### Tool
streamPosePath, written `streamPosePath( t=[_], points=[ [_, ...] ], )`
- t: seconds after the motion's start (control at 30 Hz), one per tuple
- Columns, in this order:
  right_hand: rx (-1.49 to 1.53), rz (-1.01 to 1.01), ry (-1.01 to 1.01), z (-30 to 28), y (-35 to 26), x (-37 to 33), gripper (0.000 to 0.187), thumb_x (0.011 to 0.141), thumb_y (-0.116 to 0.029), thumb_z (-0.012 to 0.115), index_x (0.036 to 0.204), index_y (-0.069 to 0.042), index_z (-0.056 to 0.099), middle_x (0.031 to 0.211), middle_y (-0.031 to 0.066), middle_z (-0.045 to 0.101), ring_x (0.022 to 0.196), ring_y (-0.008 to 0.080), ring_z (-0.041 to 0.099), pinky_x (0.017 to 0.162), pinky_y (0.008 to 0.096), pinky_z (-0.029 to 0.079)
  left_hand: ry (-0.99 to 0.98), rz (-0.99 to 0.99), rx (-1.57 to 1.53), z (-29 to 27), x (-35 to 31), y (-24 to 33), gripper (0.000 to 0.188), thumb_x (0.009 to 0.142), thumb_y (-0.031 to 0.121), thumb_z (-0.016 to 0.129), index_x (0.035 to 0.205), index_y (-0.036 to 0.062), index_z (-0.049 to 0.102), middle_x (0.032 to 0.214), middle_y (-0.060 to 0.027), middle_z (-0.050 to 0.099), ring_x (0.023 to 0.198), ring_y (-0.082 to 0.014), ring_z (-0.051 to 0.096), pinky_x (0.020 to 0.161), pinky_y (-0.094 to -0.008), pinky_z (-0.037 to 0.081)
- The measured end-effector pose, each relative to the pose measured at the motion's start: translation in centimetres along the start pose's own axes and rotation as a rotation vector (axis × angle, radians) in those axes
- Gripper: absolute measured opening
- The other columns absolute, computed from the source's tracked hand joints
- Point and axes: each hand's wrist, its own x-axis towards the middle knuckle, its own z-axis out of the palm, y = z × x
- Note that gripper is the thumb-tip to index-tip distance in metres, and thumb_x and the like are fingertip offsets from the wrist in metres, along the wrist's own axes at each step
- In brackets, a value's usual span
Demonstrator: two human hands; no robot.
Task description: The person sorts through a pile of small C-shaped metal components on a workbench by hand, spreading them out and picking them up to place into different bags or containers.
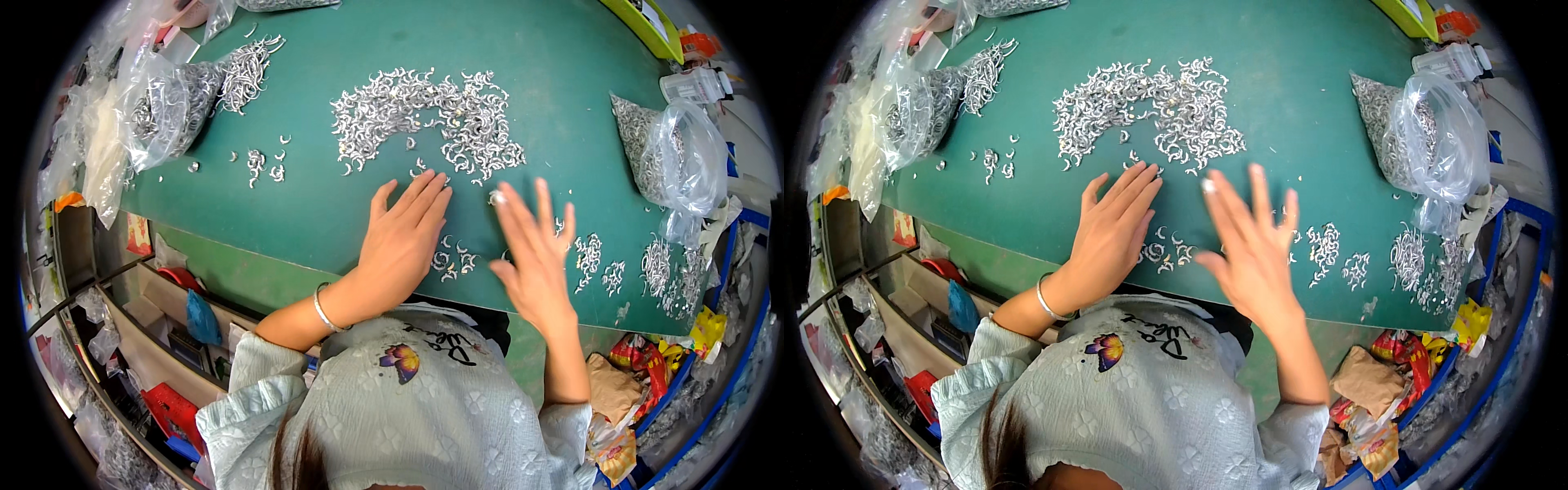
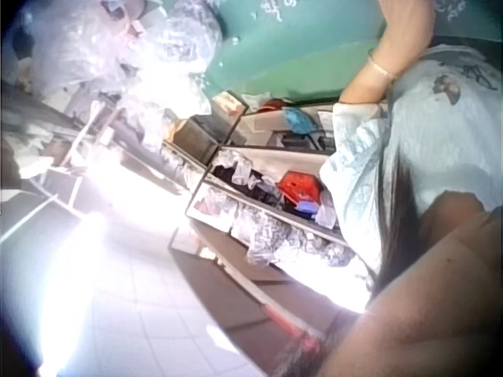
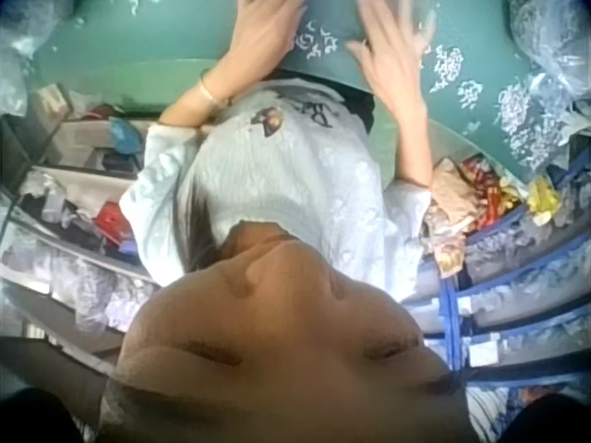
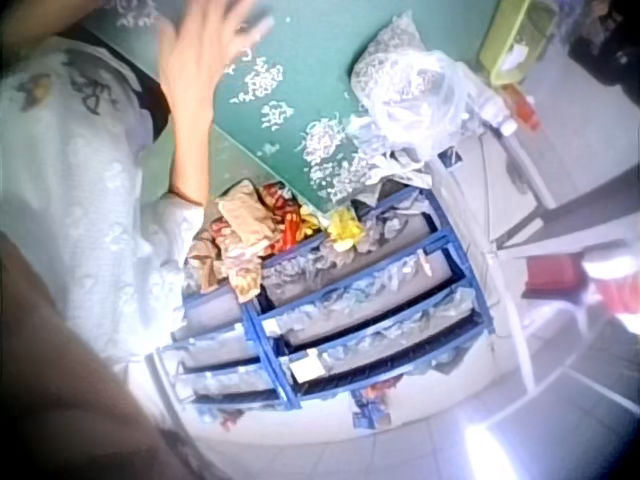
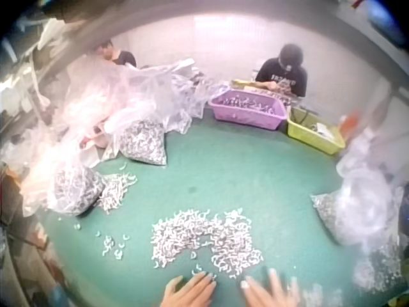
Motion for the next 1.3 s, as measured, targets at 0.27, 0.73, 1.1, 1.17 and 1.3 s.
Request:
streamPosePath(
  t=[0.27,0.73,1.1,1.17,1.3],
  points=[
    [0.009,-0.038,-0.184,0.8,-0.3,-1.3,0.075,0.075,-0.034,0.074,0.139,-0.005,0.049,0.155,0.0022,0.034,0.147,0.0324,0.019,0.109,0.0707,0.013,-0.149,0.079,-0.168,-0.1,-1.0,1.3,0.053,0.078,-0.005,0.061,0.130,-0.0007,0.053,0.140,-0.0162,0.051,0.133,-0.0303,0.047,0.111,-0.0545,0.029],
    [0.041,-0.045,-0.162,0.5,1.2,-2.8,0.077,0.072,-0.030,0.076,0.142,-0.012,0.048,0.153,-0.0029,0.037,0.147,0.0316,0.020,0.111,0.0697,0.012,-0.089,0.076,-0.352,-0.2,-2.1,2.2,0.035,0.083,-0.006,0.062,0.117,0.0026,0.063,0.127,-0.0129,0.061,0.116,-0.0282,0.060,0.110,-0.0513,0.033],
    [0.063,-0.014,-0.111,0.9,-0.3,-6.1,0.084,0.071,-0.049,0.070,0.143,-0.012,0.047,0.154,-0.0003,0.036,0.147,0.0353,0.020,0.109,0.0728,0.009,-0.082,0.061,-0.155,-0.5,-4.0,1.1,0.036,0.079,0.002,0.070,0.114,0.0076,0.067,0.133,-0.0118,0.055,0.126,-0.0333,0.049,0.106,-0.0539,0.029],
    [0.059,-0.059,-0.215,1.8,-1.1,-6.0,0.083,0.076,-0.057,0.061,0.144,-0.011,0.045,0.154,0.0010,0.037,0.147,0.0381,0.019,0.109,0.0722,0.006,-0.081,0.051,-0.108,-0.3,-4.2,0.5,0.036,0.078,0.003,0.071,0.114,0.0085,0.067,0.133,-0.0117,0.055,0.126,-0.0340,0.049,0.107,-0.0586,0.025],
    [0.063,-0.044,-0.212,1.7,-1.1,-6.8,0.084,0.081,-0.064,0.052,0.145,-0.010,0.043,0.154,0.0018,0.038,0.146,0.0399,0.020,0.109,0.0717,0.003,-0.006,-0.001,-0.088,-1.2,-5.5,-1.1,0.035,0.079,0.003,0.069,0.114,0.0068,0.065,0.135,-0.0106,0.052,0.127,-0.0309,0.047,0.106,-0.0603,0.023]
  ],
)
